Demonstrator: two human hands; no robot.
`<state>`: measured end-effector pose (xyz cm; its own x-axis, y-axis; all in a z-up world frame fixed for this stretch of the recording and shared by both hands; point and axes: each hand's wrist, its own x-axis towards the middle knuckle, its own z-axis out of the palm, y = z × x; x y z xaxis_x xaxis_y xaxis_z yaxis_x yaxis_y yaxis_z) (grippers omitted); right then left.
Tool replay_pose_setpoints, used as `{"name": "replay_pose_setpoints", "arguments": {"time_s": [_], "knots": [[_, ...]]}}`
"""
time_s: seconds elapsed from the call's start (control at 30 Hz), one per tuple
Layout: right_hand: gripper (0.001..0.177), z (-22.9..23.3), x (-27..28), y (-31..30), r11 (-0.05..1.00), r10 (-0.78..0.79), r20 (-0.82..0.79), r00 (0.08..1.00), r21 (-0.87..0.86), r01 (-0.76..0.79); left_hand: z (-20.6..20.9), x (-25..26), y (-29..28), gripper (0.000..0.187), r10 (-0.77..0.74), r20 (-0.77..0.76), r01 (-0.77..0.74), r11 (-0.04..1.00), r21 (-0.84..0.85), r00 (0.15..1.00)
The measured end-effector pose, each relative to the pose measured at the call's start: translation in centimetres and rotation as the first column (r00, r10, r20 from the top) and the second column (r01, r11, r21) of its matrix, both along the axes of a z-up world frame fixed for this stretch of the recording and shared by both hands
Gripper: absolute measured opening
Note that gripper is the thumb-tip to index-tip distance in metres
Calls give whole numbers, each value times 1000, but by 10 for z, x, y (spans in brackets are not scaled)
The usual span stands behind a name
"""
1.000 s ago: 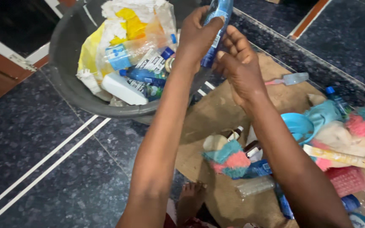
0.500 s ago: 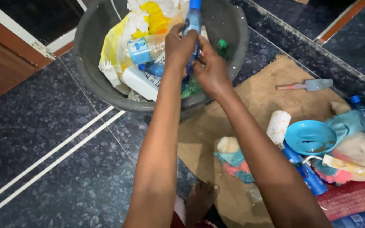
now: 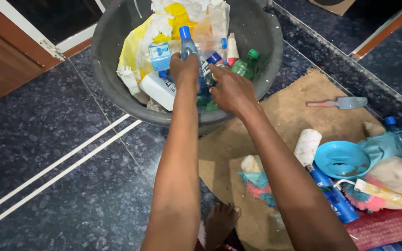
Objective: The person sorts various plastic items from a pile on a burlap mat into a large grey bin. They handle plastic bottles, a blue bowl, a pink rolling pin, and other containers one by one, placing them into the bin.
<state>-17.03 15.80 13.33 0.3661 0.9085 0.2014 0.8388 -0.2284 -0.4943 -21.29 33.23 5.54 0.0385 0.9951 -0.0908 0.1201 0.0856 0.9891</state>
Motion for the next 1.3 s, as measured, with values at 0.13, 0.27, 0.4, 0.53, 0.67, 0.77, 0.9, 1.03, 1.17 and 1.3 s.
{"name": "replay_pose_setpoints", "arguments": {"time_s": [0.13,0.27,0.4,0.53,0.67,0.77,0.9,1.03,1.17,1.3], "knots": [[66,-1,-1,-3,1000,0,-17,1000,-1,0,3,-2,-5,67,13,-86,-12,1000,9,996],[67,-1,-1,-5,1000,8,-13,1000,22,-7,12,-1,-8,67,-30,-131,29,1000,-10,991],[67,-3,-1,-5,1000,1,-1,1000,30,-1,13,0,-9,63,-80,-125,87,995,55,989],[65,-2,-1,-5,999,2,-10,1000,38,-2,13,3,-11,61,-101,-109,108,993,56,989],[66,0,-2,-7,997,-7,-32,999,76,10,8,12,-9,57,-178,45,178,984,6,983],[63,-2,-3,-9,989,-7,-11,1000,148,9,-5,25,-10,52,-216,213,213,976,35,953],[45,-3,-3,-13,995,-62,-31,998,82,64,-17,46,-21,39,-249,418,267,964,15,874],[56,-5,1,-19,965,-6,-143,990,260,44,-8,55,-29,33,-308,422,338,941,4,853],[58,-7,7,-24,929,102,-398,912,365,55,7,66,-38,34,-306,530,368,930,-13,791],[59,-12,21,-32,908,190,-538,821,415,62,14,86,-51,41,-344,568,342,933,115,748]]}}
